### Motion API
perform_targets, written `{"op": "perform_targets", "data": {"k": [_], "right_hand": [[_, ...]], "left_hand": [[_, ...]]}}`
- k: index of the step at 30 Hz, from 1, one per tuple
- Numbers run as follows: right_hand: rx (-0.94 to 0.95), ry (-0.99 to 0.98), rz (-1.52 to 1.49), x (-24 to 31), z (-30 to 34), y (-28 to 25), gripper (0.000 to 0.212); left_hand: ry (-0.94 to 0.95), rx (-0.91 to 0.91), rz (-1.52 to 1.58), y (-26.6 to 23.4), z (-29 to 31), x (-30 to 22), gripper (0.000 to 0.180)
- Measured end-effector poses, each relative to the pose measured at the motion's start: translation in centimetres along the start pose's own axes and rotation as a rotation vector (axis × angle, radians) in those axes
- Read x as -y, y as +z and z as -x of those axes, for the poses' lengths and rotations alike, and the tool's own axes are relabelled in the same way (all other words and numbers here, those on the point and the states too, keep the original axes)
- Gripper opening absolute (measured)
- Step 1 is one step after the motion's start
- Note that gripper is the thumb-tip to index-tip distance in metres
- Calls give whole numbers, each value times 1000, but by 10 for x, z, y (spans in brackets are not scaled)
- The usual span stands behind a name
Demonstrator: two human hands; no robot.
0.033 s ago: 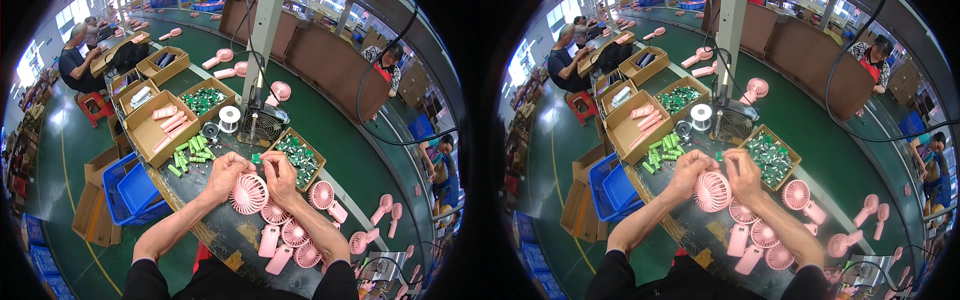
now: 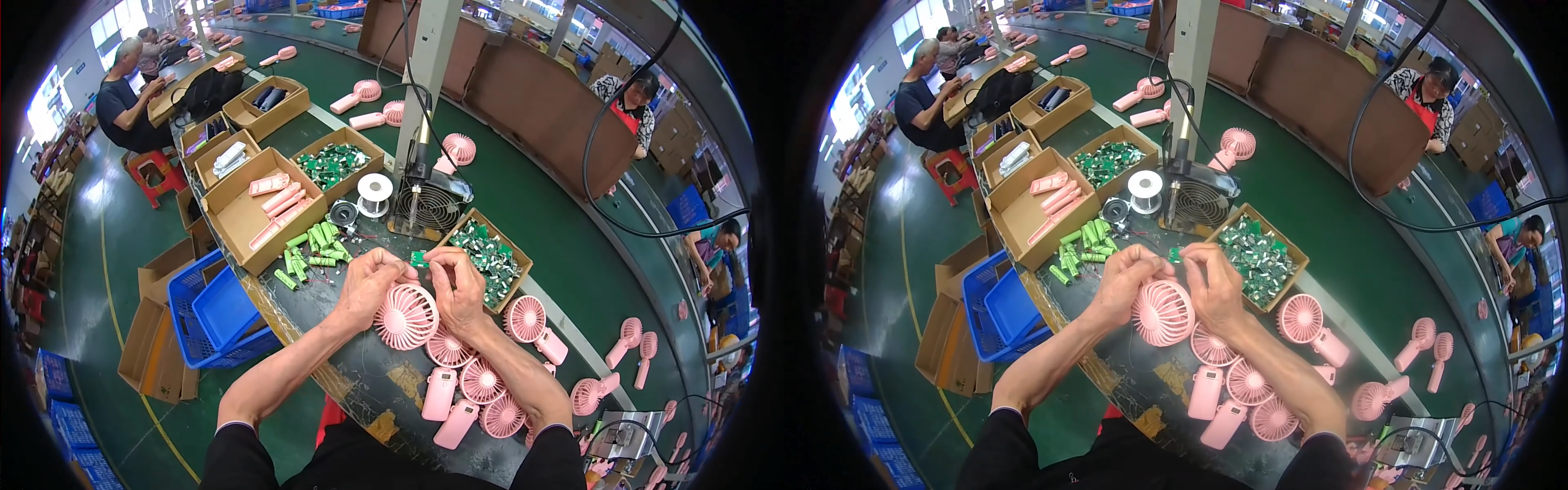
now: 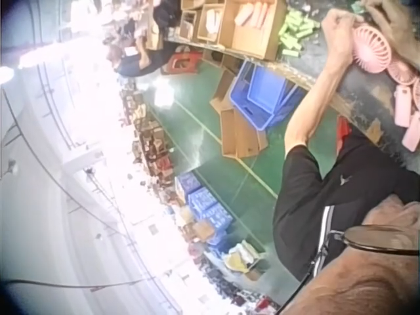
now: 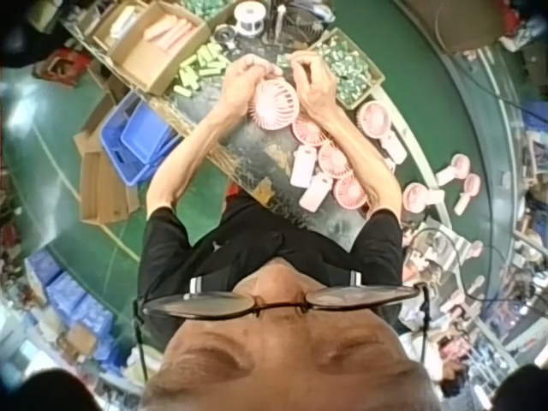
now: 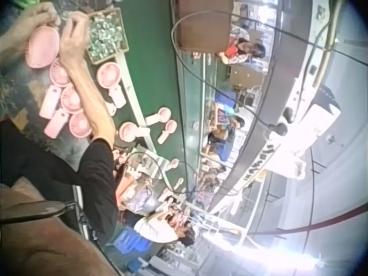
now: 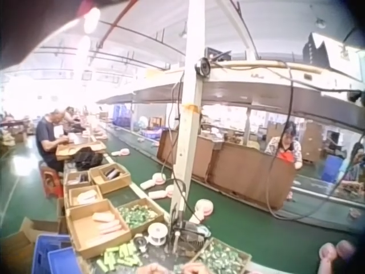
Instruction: The person assembles portable electric fans by connecting circuit boards and wires to fan heads, fitting batteries into the handle casings by hand, and driving screws using a powered screwdriver.
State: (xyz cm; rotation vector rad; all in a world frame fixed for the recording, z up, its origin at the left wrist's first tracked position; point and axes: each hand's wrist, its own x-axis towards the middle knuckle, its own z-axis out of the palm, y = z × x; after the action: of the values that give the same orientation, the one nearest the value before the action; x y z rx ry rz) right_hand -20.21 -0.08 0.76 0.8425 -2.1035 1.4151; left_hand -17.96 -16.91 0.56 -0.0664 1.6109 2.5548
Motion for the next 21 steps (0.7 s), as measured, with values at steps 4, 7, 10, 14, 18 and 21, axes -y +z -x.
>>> {"op": "perform_targets", "data": {"k": [4, 7, 10, 14, 18, 21], "right_hand": [[0, 36, -24, -3, 1, -1, 14], [6, 32, -18, -4, 2, -2, 14], [8, 29, -19, -3, 0, -3, 14], [-6, 39, -22, -3, -3, -2, 15], [-27, 51, -44, -3, -4, -2, 14], [-22, 18, -21, -4, -6, -2, 12]], "left_hand": [[21, -13, -19, -1, -5, 2, 11], [30, -14, -21, -2, -8, 1, 10], [34, 5, -37, -4, -12, 1, 10], [21, 12, -22, -3, -13, 0, 9], [10, 2, 10, -2, -11, 1, 8], [16, -5, 10, -1, -10, 0, 8]]}}
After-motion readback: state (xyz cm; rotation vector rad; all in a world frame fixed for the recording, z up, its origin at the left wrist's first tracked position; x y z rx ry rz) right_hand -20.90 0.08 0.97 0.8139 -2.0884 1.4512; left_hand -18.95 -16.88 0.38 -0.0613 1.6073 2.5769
